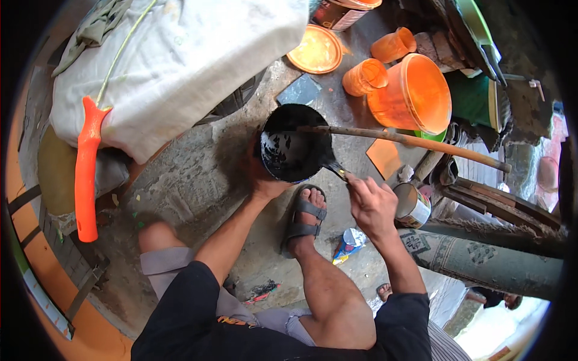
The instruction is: The person sits on the floor and mixes black paint in a bucket using a wooden stick. They also use a paintbrush to scrape the sides of the bucket and stir the contents.
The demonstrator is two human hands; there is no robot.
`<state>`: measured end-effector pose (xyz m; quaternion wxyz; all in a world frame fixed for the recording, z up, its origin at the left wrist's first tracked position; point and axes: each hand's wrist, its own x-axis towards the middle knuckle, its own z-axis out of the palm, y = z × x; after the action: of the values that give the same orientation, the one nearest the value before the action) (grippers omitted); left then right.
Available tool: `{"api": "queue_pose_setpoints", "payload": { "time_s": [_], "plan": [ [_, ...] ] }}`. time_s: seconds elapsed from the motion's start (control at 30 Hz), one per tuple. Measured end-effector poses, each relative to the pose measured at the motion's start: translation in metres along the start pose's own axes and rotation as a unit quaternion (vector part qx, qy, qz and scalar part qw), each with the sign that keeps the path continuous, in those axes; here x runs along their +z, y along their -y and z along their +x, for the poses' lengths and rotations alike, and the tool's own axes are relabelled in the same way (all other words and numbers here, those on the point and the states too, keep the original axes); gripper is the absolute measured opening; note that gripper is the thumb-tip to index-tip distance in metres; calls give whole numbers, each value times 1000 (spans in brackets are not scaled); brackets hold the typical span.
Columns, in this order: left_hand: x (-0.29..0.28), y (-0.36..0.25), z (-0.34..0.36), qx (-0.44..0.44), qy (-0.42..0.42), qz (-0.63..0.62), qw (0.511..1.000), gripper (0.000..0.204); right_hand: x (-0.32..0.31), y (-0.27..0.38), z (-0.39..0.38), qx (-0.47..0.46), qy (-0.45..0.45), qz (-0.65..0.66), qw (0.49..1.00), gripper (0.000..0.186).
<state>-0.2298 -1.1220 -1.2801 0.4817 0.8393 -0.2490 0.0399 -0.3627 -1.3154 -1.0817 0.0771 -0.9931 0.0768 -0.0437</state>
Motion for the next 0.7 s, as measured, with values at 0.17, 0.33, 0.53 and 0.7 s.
{"api": "queue_pose_setpoints", "payload": {
  "time_s": [0.17, 0.33, 0.53, 0.7],
  "plan": [
    [0, 3, 0, -6, -24, -47, 999, 137, -6, -7, -29, 137, 10, 53, 989, 20],
    [-3, -4, 2, 5, -35, -63, 997, 140, -7, 8, -17, 134, -19, 99, 986, 24],
    [3, -12, 7, 5, -21, -53, 998, 143, -22, 36, -13, 257, 50, 187, 947, 36],
    [-1, 1, 7, -15, 11, 0, 1000, 148, 20, 61, -18, 184, -42, 282, 941, 31]
  ]
}}
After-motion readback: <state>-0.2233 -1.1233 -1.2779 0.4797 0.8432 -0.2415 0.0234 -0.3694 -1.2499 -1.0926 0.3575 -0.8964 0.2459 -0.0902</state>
